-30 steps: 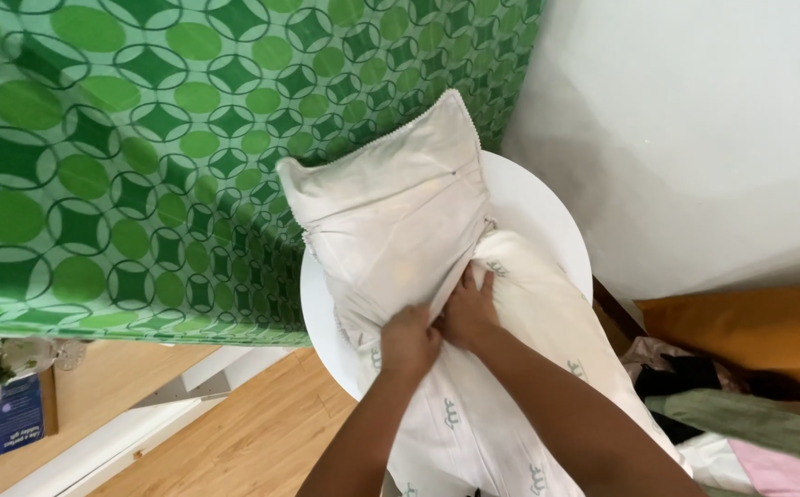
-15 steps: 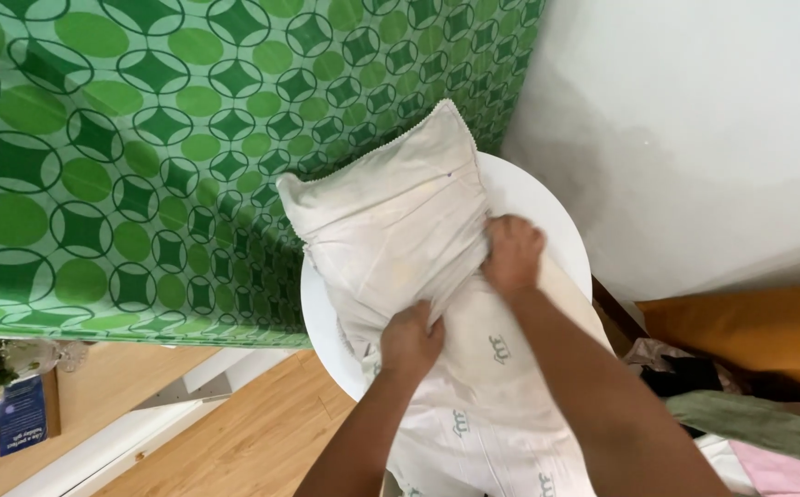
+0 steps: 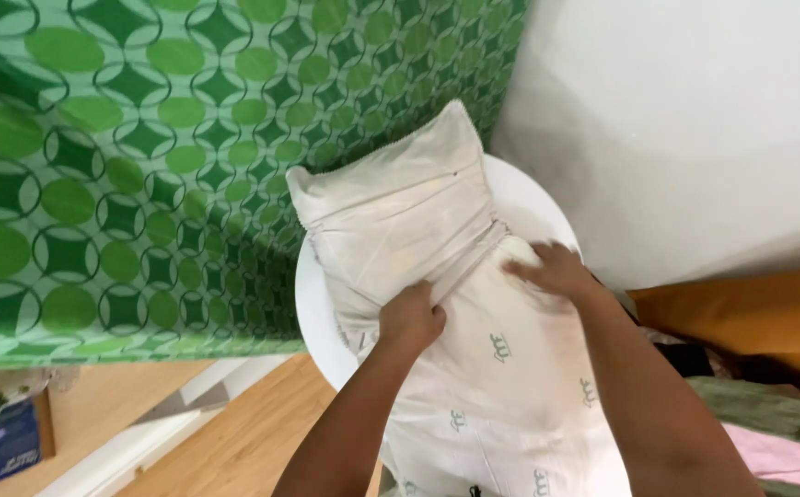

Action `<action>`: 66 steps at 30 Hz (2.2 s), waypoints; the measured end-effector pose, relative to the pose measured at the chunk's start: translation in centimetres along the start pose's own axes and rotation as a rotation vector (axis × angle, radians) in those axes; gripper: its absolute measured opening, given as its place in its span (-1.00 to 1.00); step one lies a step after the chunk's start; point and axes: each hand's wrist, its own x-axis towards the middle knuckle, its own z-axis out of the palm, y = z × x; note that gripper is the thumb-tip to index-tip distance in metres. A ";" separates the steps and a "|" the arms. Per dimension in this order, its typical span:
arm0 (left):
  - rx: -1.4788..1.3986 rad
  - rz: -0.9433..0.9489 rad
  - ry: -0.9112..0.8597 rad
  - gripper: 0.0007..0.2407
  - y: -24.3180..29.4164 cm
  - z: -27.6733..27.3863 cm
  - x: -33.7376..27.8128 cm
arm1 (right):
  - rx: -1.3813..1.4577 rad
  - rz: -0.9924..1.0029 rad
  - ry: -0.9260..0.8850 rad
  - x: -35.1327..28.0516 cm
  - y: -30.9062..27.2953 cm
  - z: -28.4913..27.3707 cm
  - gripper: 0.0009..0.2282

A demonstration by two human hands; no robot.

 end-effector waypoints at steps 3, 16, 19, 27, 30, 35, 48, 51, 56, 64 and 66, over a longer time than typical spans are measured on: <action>-0.024 0.109 0.178 -0.63 -0.1 3.4 3.8 | 0.154 -0.017 -0.007 -2.4 1.7 0.6 -0.01; 0.226 0.483 0.363 -0.82 5.2 2.5 12.0 | 0.776 -0.227 0.151 -12.2 -3.8 9.5 -0.38; 0.149 0.688 0.500 -0.85 5.0 2.2 12.1 | 0.754 -0.524 0.251 -10.1 -3.2 12.1 -0.45; 0.035 0.624 0.153 -0.89 7.1 6.7 4.4 | 0.618 -0.515 0.203 -3.4 0.2 15.9 -0.62; 0.125 0.626 0.140 -0.89 8.4 7.5 -0.4 | 0.499 -0.469 0.174 -3.5 0.2 15.1 -0.65; -0.022 0.488 -0.001 -0.87 6.5 4.6 -1.2 | 0.298 -0.386 0.132 -4.7 0.3 13.0 -0.68; -0.281 -0.049 0.523 -0.57 -16.4 2.7 0.8 | 0.107 -0.224 0.283 -11.6 -0.1 5.0 -0.69; -0.414 0.180 0.691 -0.56 -17.2 9.9 2.3 | 0.065 -0.390 0.582 -10.4 -1.9 5.1 -0.83; -0.503 0.193 0.692 -0.78 -8.8 5.8 -0.9 | -0.129 -0.591 0.169 -10.6 -10.4 6.6 -0.85; -0.633 0.133 0.535 -0.83 -7.1 3.5 -1.9 | -0.436 -0.829 0.217 -8.6 -12.1 10.9 -0.47; -0.488 0.273 0.534 -0.81 -7.9 5.9 -1.5 | -0.444 -0.823 0.206 -10.0 -13.7 12.6 -0.48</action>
